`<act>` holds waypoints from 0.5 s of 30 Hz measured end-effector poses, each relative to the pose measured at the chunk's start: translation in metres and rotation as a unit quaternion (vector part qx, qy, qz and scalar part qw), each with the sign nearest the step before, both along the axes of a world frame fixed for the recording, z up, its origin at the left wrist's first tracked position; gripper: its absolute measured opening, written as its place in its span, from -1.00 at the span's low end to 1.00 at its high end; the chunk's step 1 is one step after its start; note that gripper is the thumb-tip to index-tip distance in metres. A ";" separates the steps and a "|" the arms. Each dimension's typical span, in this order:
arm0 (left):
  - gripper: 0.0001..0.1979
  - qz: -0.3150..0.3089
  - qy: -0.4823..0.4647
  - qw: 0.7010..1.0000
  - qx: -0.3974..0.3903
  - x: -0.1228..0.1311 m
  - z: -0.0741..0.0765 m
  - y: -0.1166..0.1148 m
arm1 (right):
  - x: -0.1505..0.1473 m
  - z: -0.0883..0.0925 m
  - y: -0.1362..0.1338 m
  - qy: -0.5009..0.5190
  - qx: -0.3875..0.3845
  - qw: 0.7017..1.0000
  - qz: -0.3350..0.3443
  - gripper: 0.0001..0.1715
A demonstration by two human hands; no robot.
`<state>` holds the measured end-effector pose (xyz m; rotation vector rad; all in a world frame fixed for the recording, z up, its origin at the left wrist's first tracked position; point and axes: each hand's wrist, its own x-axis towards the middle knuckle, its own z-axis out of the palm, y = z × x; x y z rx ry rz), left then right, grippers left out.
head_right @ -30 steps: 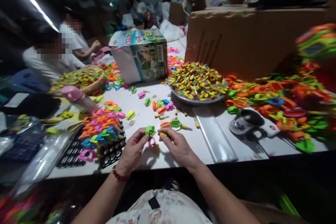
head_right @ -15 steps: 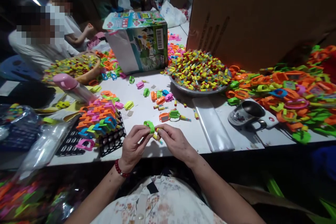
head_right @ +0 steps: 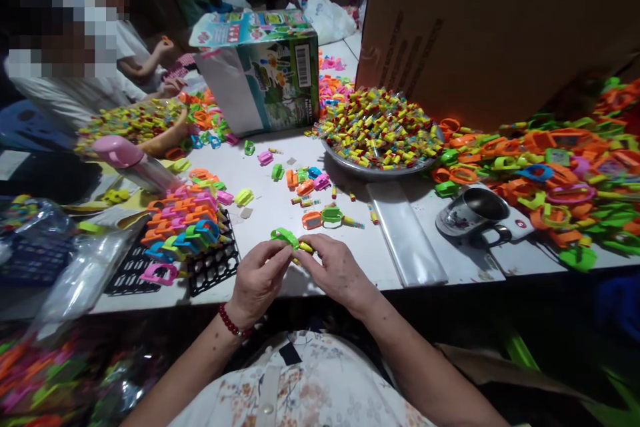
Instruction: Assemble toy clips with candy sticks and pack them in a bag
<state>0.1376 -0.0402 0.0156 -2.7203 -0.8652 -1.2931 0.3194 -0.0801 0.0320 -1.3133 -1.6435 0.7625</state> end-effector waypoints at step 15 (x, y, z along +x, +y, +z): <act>-0.86 0.035 0.167 0.984 0.055 0.008 0.014 0.001 | -0.004 -0.007 0.009 0.013 -0.090 0.993 -0.075 -0.87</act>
